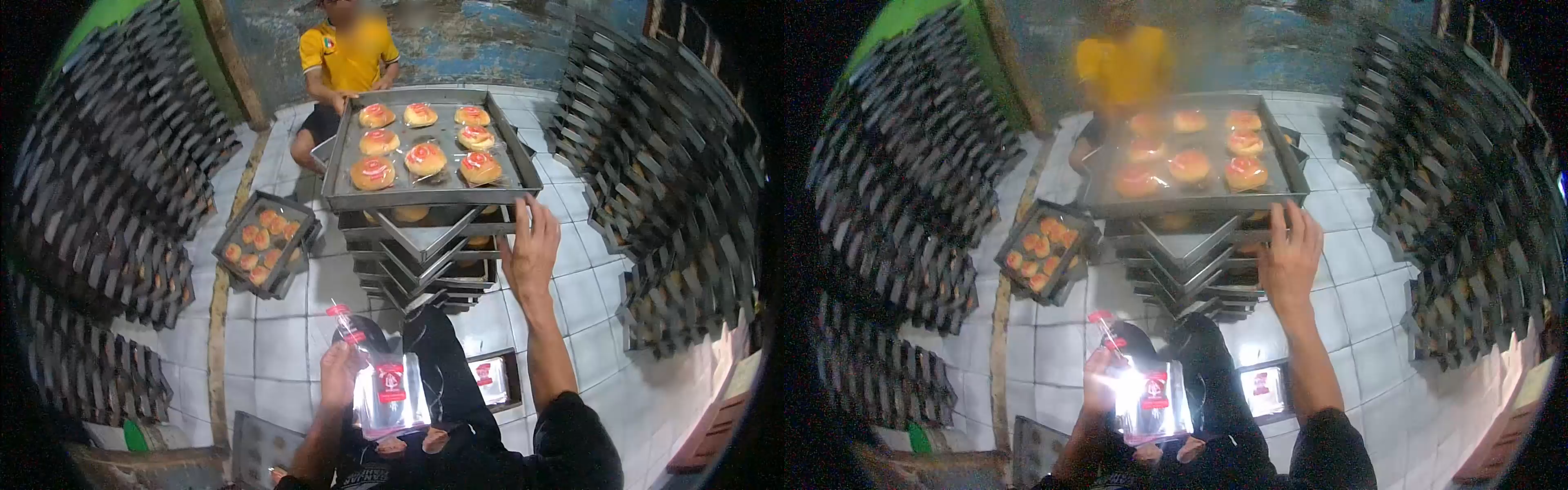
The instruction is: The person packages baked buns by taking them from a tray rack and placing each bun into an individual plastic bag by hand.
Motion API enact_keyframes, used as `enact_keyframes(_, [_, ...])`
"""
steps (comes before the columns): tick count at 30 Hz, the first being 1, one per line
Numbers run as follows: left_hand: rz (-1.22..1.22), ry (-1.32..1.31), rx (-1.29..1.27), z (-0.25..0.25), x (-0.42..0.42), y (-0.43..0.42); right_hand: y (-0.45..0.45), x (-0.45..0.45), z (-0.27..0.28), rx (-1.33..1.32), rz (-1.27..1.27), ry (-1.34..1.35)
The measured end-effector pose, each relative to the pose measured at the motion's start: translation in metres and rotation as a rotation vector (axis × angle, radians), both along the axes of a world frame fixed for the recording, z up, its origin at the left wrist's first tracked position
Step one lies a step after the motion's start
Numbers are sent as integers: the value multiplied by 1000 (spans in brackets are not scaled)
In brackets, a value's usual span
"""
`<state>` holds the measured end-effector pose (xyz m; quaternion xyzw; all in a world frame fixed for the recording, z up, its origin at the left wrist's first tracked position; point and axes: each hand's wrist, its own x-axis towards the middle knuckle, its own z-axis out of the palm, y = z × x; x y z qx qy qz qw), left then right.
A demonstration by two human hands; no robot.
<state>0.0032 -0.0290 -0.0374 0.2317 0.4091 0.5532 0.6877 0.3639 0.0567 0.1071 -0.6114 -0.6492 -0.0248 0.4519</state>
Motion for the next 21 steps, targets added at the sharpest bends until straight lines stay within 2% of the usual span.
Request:
enact_keyframes(3, [35,-77,22,-23,-5,3,22,-25,45,-27,259,280])
enact_keyframes(4, [51,-82,27,-24,-5,-1,34,-29,41,-229,306,437])
enact_keyframes(5, [64,-87,49,-24,-4,3,51,-26,27,-366,385,424])
enact_keyframes(7, [71,-114,23,-19,-6,6,92,-32,5,-343,354,50])
enact_keyframes(11, [53,-186,-45,-28,-15,3,171,-64,-6,-461,244,-127])
enact_keyframes(14, [24,-203,-24,-30,-16,8,225,-69,-26,-649,145,-419])
enact_keyframes(17, [35,-227,14,-30,-16,9,216,-73,-15,-643,185,-234])
enact_keyframes(19, [53,-194,16,-37,-16,4,195,-90,10,-579,300,-185])
enact_keyframes(21, [93,-169,12,-23,-10,0,165,-85,-2,-565,403,-27])
